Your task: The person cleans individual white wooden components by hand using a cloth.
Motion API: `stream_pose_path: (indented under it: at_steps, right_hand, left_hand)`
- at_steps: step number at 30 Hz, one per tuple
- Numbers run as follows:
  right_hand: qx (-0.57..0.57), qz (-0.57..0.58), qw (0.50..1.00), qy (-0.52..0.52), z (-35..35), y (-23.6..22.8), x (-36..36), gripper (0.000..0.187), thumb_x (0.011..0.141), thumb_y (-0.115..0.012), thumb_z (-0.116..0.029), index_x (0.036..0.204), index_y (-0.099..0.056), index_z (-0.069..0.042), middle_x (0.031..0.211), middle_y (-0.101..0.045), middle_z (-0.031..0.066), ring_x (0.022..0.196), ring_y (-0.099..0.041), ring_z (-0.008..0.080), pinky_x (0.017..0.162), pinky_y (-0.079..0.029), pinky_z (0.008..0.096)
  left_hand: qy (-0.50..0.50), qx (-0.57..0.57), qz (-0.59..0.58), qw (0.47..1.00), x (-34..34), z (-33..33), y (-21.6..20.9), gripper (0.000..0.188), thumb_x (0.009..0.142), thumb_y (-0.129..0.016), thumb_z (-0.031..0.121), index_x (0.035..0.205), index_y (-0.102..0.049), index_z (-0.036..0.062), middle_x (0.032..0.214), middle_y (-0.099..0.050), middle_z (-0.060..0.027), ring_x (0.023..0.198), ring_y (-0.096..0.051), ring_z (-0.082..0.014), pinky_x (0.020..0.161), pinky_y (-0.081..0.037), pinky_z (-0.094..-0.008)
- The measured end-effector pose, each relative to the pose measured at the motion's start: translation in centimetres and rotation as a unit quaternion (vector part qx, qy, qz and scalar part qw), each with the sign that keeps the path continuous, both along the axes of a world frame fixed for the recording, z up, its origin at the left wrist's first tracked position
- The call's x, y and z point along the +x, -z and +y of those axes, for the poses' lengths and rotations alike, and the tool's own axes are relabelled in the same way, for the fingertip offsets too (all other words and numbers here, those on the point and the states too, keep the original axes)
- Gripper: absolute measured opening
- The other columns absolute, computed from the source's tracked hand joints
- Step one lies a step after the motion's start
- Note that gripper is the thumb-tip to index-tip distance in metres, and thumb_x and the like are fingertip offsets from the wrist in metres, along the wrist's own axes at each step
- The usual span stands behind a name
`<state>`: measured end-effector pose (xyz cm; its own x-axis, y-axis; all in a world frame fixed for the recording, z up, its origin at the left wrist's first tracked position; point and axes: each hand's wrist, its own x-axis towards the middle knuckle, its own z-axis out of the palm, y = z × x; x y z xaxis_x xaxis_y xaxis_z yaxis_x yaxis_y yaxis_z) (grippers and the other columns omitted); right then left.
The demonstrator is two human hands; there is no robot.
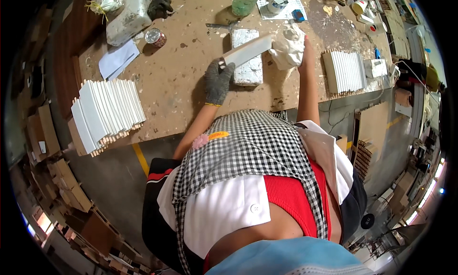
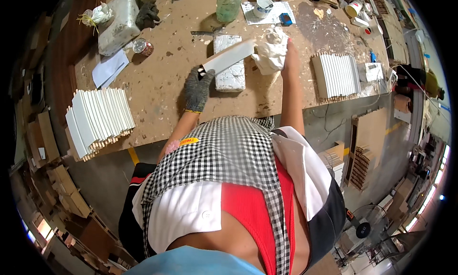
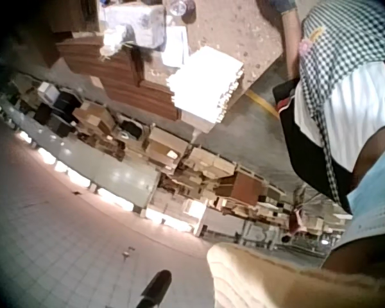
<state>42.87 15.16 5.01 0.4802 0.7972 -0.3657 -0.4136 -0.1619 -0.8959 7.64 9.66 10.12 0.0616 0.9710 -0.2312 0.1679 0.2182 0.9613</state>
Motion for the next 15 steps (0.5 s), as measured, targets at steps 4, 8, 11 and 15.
stream_pose_path:
  at_steps: [4, 8, 11, 15]
  right_hand:
    - [0.011, 0.045, 0.997, 0.065, -3.2, -8.1, -1.8, 0.050, 0.106, -0.044, -0.034, 0.133, -0.054, 0.006, 0.122, -0.067, 0.0161, 0.104, -0.068, 0.0253, 0.089, -0.055, 0.0379]
    - [0.013, -0.033, 0.997, 0.070, -5.0, -10.9, -1.5, 0.047, 0.105, -0.049, -0.033, 0.134, -0.056, 0.002, 0.121, -0.066, 0.0125, 0.104, -0.067, 0.0220, 0.088, -0.054, 0.0360]
    - [-0.042, -0.278, 0.959, 0.021, -6.0, -10.5, -4.3, 0.044, 0.105, -0.049, -0.036, 0.112, -0.069, 0.002, 0.088, -0.066, 0.0066, 0.078, -0.060, 0.0144, 0.066, -0.049, 0.0332]
    - [0.030, -0.475, 0.851, -0.220, -7.3, -11.2, -15.1, 0.029, 0.100, -0.053, -0.030, 0.111, -0.070, -0.009, 0.096, -0.071, 0.0156, 0.085, -0.069, 0.0291, 0.076, -0.054, 0.0383]
  left_hand:
    - [0.006, 0.279, 0.092, 0.956, -1.6, 0.0, -0.1, 0.033, 0.087, -0.066, -0.007, 0.119, -0.066, 0.0020, 0.123, -0.067, -0.0128, 0.114, -0.063, -0.0237, 0.101, -0.050, -0.0344]
    - [0.154, 0.279, 0.100, 0.943, -3.4, -1.3, 4.1, 0.047, 0.085, -0.068, -0.005, 0.131, -0.061, 0.0037, 0.149, -0.046, -0.0164, 0.132, -0.050, -0.0278, 0.108, -0.044, -0.0380]
    - [0.179, 0.315, 0.142, 0.921, -3.1, -2.0, 1.1, 0.082, 0.083, -0.071, 0.003, 0.154, -0.029, 0.0055, 0.155, -0.037, -0.0189, 0.137, -0.044, -0.0332, 0.113, -0.038, -0.0418]
    - [0.123, 0.106, -0.027, 0.986, -0.5, -1.5, 1.3, 0.081, 0.087, -0.069, 0.004, 0.154, -0.024, 0.0024, 0.143, -0.052, -0.0191, 0.126, -0.055, -0.0298, 0.105, -0.045, -0.0402]
